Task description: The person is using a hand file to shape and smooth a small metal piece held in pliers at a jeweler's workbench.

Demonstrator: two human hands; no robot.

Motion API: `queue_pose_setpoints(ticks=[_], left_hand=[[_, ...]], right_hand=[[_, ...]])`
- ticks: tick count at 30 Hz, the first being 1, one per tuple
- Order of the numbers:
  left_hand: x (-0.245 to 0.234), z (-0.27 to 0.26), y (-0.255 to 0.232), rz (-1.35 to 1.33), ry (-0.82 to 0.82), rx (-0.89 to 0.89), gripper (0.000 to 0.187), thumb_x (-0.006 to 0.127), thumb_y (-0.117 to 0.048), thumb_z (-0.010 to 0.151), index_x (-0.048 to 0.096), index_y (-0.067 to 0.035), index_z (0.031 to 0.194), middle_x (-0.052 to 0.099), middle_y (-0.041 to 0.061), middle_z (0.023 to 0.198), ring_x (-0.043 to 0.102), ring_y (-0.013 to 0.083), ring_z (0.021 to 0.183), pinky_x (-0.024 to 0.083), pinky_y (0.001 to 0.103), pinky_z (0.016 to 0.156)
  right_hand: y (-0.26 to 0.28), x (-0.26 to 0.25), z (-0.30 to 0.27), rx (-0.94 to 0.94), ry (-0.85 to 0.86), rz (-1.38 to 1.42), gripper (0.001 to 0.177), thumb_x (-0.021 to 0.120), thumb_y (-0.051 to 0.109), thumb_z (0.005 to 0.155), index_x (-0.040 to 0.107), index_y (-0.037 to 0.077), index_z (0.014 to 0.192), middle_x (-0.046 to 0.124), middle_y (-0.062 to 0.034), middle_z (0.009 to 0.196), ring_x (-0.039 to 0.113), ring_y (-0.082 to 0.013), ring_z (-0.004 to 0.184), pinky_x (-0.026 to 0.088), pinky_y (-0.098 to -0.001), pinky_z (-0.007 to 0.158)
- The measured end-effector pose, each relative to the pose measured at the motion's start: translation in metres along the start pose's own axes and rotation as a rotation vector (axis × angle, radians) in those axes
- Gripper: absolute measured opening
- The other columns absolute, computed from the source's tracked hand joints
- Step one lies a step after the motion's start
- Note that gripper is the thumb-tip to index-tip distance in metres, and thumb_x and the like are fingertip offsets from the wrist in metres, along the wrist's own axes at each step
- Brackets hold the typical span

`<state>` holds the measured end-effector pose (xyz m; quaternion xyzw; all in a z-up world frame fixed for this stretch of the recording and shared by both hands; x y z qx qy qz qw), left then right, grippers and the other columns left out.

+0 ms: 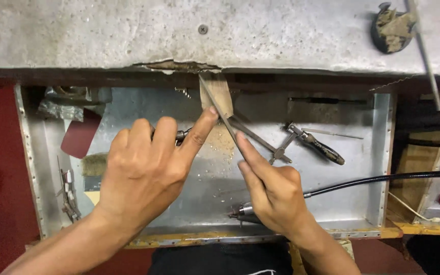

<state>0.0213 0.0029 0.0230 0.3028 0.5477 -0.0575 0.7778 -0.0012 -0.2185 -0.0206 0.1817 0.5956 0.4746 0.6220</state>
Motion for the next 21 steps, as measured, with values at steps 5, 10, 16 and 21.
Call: queue_pose_setpoints(ticks=[5, 10, 16, 21], left_hand=[[0.001, -0.001, 0.001, 0.009, 0.025, -0.016, 0.073, 0.043, 0.001, 0.098, 0.039, -0.030, 0.164, 0.034, 0.000, 0.076, 0.034, 0.0172, 0.061, 0.035, 0.029, 0.049], [-0.007, 0.002, -0.002, -0.014, -0.004, -0.022, 0.067, 0.045, -0.001, 0.096, 0.053, -0.030, 0.156, 0.035, 0.000, 0.075, 0.035, 0.0179, 0.060, 0.036, 0.031, 0.050], [0.000, -0.001, -0.001, -0.033, 0.028, -0.012, 0.073, 0.044, 0.002, 0.096, 0.042, -0.029, 0.163, 0.037, 0.001, 0.076, 0.036, 0.0183, 0.060, 0.037, 0.030, 0.049], [-0.006, 0.003, -0.002, -0.032, -0.037, -0.043, 0.064, 0.048, 0.000, 0.092, 0.062, -0.025, 0.149, 0.034, 0.000, 0.073, 0.036, 0.0197, 0.060, 0.034, 0.032, 0.051]], right_hand=[[-0.028, 0.008, -0.036, 0.080, -0.034, 0.117, 0.042, 0.059, 0.001, 0.100, 0.054, -0.003, 0.141, 0.069, -0.0131, 0.131, 0.039, -0.0037, 0.044, 0.032, -0.0228, 0.042], [0.002, -0.001, -0.005, 0.006, 0.036, 0.019, 0.045, 0.060, 0.000, 0.101, 0.050, -0.002, 0.145, 0.074, 0.0029, 0.077, 0.030, -0.0070, 0.042, 0.026, -0.0286, 0.042], [-0.029, 0.008, -0.046, 0.094, -0.049, 0.183, 0.041, 0.059, 0.001, 0.099, 0.054, -0.004, 0.140, 0.078, -0.0107, 0.118, 0.042, -0.0042, 0.040, 0.032, -0.0220, 0.038], [0.008, -0.002, 0.000, -0.058, 0.037, -0.106, 0.046, 0.062, -0.002, 0.100, 0.050, -0.001, 0.145, 0.081, -0.0071, 0.112, 0.035, -0.0098, 0.044, 0.034, -0.0303, 0.045]])
Point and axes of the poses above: each hand's wrist, its own z-axis towards the middle knuckle, its own x-axis out of the palm, y = z × x, the point moved 1 cm from there along z, towards the middle knuckle
